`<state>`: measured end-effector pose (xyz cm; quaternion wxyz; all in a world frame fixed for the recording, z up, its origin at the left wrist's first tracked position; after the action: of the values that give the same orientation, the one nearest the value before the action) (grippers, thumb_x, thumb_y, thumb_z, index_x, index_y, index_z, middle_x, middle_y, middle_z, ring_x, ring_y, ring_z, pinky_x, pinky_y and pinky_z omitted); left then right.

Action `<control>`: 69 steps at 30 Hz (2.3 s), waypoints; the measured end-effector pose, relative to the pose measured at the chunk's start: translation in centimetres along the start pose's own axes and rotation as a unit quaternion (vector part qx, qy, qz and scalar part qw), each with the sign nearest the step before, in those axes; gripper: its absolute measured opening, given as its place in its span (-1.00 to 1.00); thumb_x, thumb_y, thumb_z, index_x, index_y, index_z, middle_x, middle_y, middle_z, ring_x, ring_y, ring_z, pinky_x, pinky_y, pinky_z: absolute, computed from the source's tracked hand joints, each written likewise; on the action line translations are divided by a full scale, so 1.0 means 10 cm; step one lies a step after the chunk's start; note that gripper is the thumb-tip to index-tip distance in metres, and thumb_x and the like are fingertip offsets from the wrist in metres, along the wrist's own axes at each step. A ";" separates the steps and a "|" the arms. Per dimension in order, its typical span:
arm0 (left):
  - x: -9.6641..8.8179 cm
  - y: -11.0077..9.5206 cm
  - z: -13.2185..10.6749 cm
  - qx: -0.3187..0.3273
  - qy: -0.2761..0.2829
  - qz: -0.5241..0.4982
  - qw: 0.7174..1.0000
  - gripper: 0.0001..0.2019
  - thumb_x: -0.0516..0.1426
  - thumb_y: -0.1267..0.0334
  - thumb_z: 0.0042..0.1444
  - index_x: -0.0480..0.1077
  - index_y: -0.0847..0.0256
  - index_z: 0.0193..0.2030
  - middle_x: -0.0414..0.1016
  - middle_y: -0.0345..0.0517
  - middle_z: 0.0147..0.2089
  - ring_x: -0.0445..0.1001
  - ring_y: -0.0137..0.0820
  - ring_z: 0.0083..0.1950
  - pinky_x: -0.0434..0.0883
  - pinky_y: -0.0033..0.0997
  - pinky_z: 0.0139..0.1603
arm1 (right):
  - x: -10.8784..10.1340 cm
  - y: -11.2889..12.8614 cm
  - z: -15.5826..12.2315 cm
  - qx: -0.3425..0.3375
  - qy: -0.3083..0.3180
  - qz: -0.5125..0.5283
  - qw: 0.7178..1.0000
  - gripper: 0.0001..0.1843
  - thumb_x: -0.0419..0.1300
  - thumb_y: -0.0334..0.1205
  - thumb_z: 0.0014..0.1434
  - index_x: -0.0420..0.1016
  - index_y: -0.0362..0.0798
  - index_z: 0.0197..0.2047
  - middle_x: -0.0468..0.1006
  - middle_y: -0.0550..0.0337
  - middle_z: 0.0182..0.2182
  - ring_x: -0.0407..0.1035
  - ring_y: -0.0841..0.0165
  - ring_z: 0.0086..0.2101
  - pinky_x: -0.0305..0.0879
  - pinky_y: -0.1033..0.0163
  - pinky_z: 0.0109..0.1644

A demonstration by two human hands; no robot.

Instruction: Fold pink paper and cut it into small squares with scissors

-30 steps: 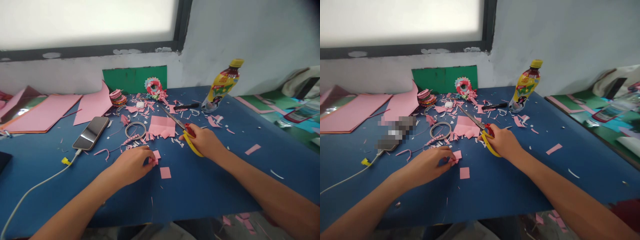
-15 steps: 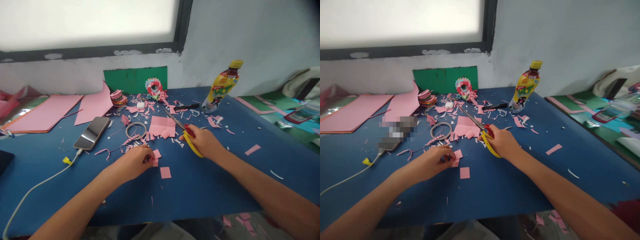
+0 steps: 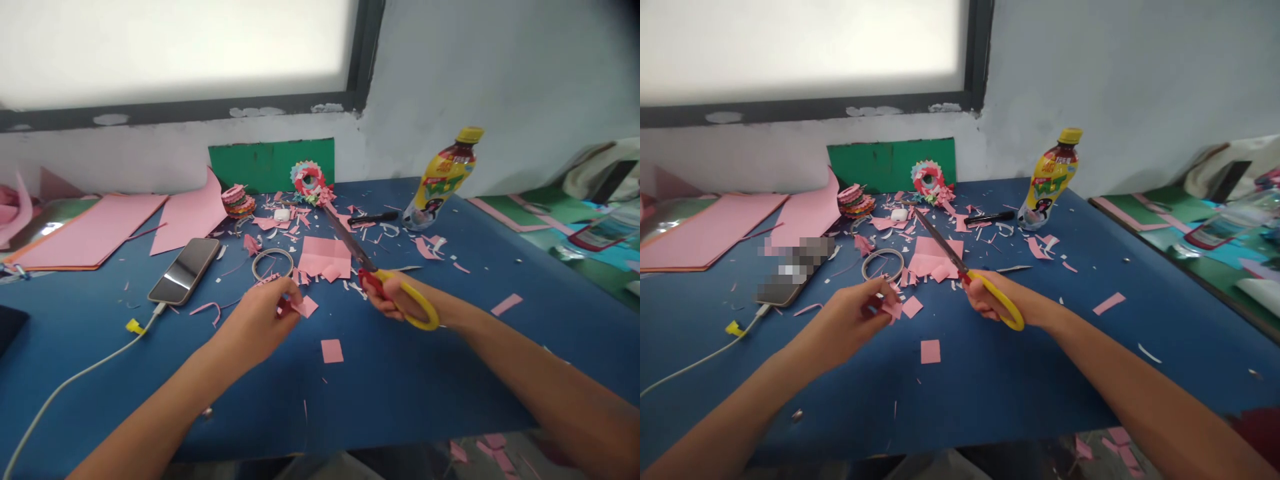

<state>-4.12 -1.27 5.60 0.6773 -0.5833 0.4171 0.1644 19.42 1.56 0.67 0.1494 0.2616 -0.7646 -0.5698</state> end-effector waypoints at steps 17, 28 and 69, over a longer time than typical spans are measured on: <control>-0.14 0.03 0.08 -0.005 -0.176 -0.430 0.885 -0.79 0.21 0.32 -0.07 0.40 0.25 -0.24 0.54 -0.09 -0.28 0.47 -0.44 -0.27 0.37 -0.52 -0.27 | 0.01 -0.07 -0.22 0.011 0.364 0.088 0.927 -0.21 -0.21 0.57 -0.24 0.08 -0.06 -0.39 0.13 0.42 -0.64 -0.06 0.61 -0.73 -0.07 0.46 -0.77; -0.12 0.04 0.10 -0.026 -0.159 -0.492 0.855 -0.73 0.29 0.32 -0.18 0.42 0.24 -0.27 0.50 -0.23 -0.50 0.44 -0.54 -0.47 0.37 -0.61 -0.40 | 0.02 -0.04 -0.24 0.028 0.343 0.108 0.933 -0.19 -0.19 0.57 -0.29 0.11 -0.07 -0.40 0.14 0.43 -0.69 -0.05 0.61 -0.76 -0.12 0.46 -0.77; 0.40 -0.15 0.10 -0.165 -0.095 -0.591 0.784 -0.68 0.30 0.38 -0.22 0.35 0.32 -0.27 0.47 -0.22 -0.50 0.46 -0.50 -0.45 0.45 -0.52 -0.36 | 0.56 0.06 -0.01 -0.121 -0.152 0.101 0.976 -0.54 0.31 -0.08 -0.09 0.03 -0.02 -0.44 0.32 0.43 -0.61 0.36 0.50 -0.63 0.26 0.42 -0.62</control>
<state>-0.31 -1.82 3.51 0.5715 -0.7999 -0.1092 -0.1475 14.77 -1.59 0.89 0.1188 0.0734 -0.7262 -0.6732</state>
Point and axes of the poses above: each hand's wrist, its own z-axis towards the middle knuckle, its own x-axis out of the palm, y = z × x, the point moved 1 cm from there along z, towards the middle knuckle
